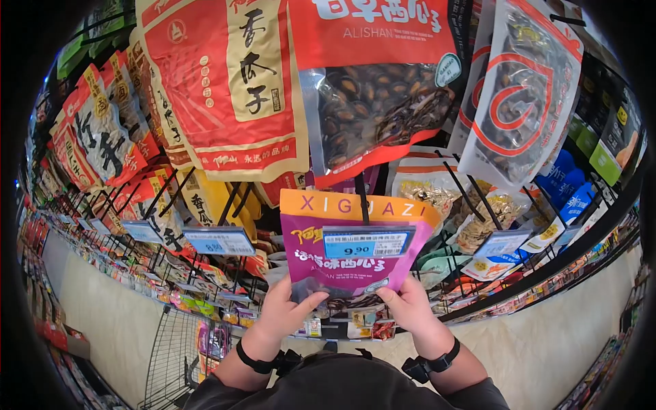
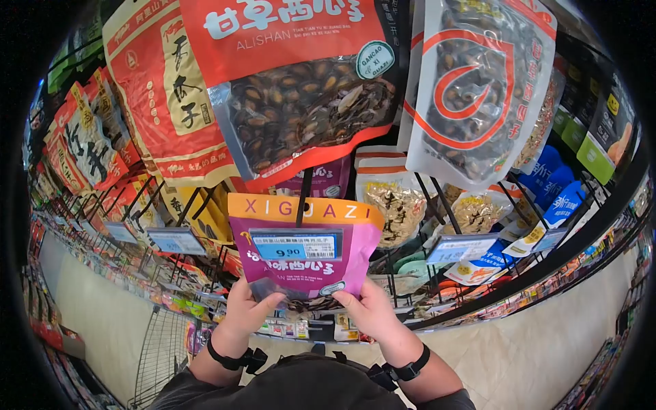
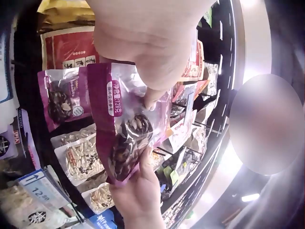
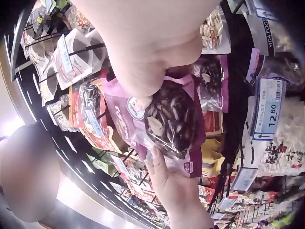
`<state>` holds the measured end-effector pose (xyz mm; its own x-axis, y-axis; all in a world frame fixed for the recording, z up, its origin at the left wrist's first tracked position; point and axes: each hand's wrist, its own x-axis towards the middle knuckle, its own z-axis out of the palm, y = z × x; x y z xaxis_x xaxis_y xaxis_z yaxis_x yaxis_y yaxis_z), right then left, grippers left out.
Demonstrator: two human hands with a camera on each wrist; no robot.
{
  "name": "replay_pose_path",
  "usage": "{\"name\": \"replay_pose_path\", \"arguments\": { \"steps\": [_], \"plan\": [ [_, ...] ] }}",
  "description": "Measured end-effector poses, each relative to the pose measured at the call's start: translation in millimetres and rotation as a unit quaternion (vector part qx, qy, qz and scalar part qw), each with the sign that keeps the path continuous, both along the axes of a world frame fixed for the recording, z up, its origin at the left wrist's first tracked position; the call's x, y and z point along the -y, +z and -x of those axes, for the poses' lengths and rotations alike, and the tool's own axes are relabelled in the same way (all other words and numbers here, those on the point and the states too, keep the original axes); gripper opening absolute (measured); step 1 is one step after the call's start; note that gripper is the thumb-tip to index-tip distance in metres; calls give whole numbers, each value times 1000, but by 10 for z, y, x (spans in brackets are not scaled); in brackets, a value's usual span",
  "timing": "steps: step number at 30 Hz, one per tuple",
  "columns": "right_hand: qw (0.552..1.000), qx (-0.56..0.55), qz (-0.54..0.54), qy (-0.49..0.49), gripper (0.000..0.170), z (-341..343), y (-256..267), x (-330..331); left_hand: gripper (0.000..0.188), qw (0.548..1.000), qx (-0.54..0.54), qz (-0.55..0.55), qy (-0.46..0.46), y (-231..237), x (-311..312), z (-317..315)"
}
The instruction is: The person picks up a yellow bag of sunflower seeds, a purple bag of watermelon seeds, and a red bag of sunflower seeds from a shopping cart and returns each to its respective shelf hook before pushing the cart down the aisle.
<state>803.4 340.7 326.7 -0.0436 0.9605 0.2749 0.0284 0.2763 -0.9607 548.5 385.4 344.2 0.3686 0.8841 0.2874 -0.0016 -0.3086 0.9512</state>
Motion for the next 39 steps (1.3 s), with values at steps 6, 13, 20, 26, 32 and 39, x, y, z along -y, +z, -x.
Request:
{"name": "replay_pose_path", "arguments": {
  "steps": [6,13,20,26,32,39],
  "plan": [
    [997,74,-8,-25,29,-40,-48,-32,37,999,-25,-34,8,-23,-100,11],
    [996,77,-19,-29,28,-34,-124,-55,32,999,-22,-36,0,-60,-172,21],
    [996,86,-15,-22,27,-16,-89,-40,30,997,-44,-59,1,-132,-180,40],
    [995,91,-28,-26,27,-16,-79,-29,29,997,-35,-65,3,-94,-143,28],
    [996,83,-32,-29,25,17,-118,-48,29,996,-58,-65,4,-49,-152,57],
    [997,67,-17,-37,23,21,-186,-22,28,996,-46,-73,8,-53,-139,68]
  ]
}}
